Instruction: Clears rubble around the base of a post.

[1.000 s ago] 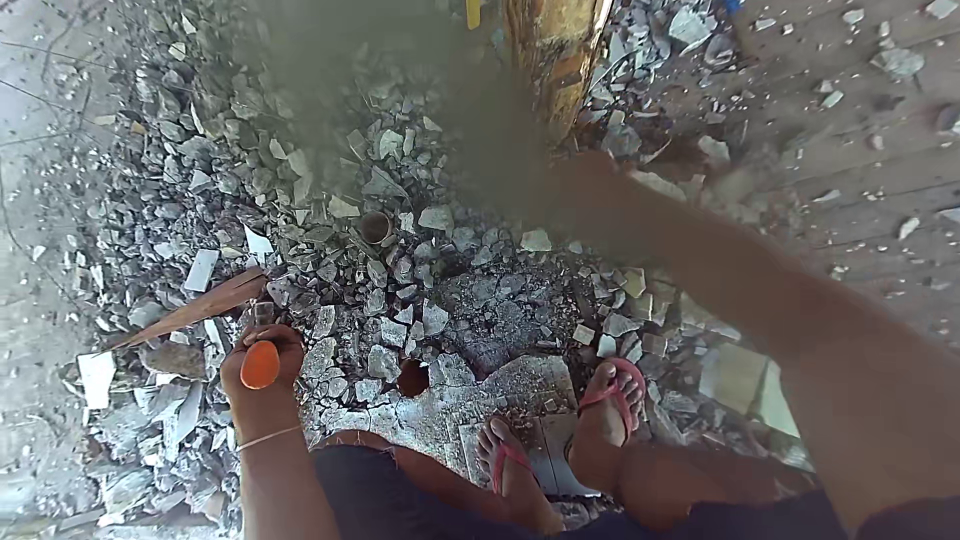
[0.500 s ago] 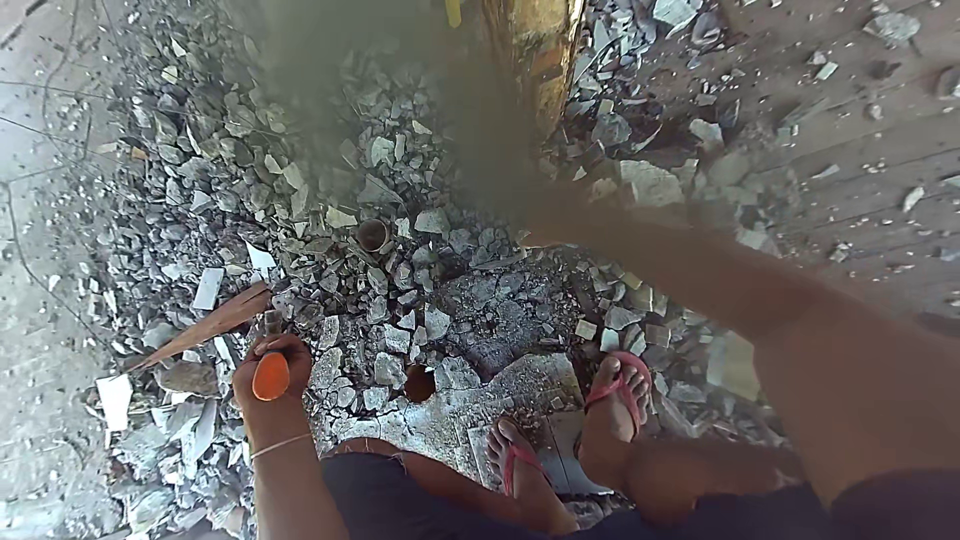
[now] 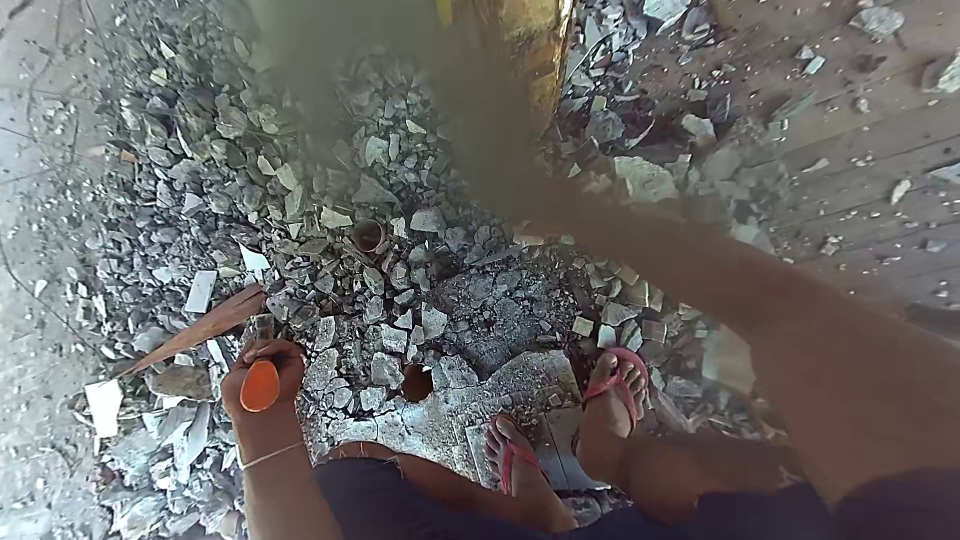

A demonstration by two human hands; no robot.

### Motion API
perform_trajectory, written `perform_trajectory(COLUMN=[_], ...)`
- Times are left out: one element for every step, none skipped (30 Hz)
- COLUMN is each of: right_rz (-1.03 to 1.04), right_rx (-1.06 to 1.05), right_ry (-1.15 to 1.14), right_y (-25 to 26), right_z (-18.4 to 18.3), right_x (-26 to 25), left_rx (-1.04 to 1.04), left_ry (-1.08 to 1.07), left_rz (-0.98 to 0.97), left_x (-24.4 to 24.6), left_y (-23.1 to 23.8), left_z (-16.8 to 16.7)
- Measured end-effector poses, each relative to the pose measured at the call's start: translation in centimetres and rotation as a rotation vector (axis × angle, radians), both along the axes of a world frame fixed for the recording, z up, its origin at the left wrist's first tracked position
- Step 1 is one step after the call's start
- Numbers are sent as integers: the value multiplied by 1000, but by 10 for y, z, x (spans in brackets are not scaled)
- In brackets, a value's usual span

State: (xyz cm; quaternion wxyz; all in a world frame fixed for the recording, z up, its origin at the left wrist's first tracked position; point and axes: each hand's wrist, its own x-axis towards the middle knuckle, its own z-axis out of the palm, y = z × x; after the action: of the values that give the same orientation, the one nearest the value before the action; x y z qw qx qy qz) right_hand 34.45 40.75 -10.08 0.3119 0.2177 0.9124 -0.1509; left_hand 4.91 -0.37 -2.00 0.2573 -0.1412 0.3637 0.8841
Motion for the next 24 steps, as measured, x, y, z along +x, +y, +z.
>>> perform_trajectory(right_rz=[3, 5, 0, -15, -54, -133, -260, -376, -430, -417, -380, -342, -299, -243, -168, -82, -17, 28, 45, 30, -21, -81, -113, -123], right_rx=[11, 19, 29, 44, 66, 90, 114, 166, 238, 291, 311, 297, 256, 192, 120, 52, -6, -29, -27, -16, -1, 21, 44, 72], right_ry=[-3, -15, -20, -10, 14, 49, 97, 152, 196, 215, 226, 247, 259, 237, 193, 123, 6, -110, -197, -253, -269, -277, -292, -290], right_y=[3, 4, 5, 6, 9, 17, 29, 46, 66, 79, 82, 76, 64, 50, 36, 25, 15, 8, 7, 13, 22, 32, 40, 44], right_z=[0, -2, -4, -7, -8, -8, -5, 0, 9, 24, 39, 49, 51, 48, 37, 23, 10, 1, -2, 1, 7, 15, 23, 27], right_x=[0, -1, -3, -5, -5, -6, -7, -10, -16, -22, -24, -22, -16, -10, -6, -1, 3, 10, 18, 26, 33, 39, 42, 42], left_rx=[26, 53, 80, 100, 108, 116, 129, 142, 147, 131, 112, 88, 70, 63, 49, 41, 50, 80, 119, 142, 156, 160, 150, 132], left_ry=[-6, -20, -41, -63, -75, -82, -88, -82, -66, -45, -27, -16, -22, -28, -32, -43, -59, -78, -92, -98, -95, -89, -81, -74], left_rz=[-4, -14, -23, -25, -24, -30, -43, -56, -62, -62, -64, -57, -42, -24, -6, 5, -4, -27, -56, -73, -77, -72, -58, -38], left_x=[0, 0, -2, -3, -4, -6, -9, -10, -7, -5, -6, -8, -8, -9, -8, -7, -7, -6, -7, -8, -8, -7, -6, -7], left_y=[0, -2, -5, -7, -8, -8, -9, -10, -12, -11, -8, -2, 2, 3, 1, -2, -7, -13, -17, -20, -23, -25, -26, -25], left_z=[2, 4, 6, 7, 8, 9, 8, 7, 6, 6, 5, 4, 2, -1, -3, -4, -4, -5, -5, -3, -2, 0, 3, 6])
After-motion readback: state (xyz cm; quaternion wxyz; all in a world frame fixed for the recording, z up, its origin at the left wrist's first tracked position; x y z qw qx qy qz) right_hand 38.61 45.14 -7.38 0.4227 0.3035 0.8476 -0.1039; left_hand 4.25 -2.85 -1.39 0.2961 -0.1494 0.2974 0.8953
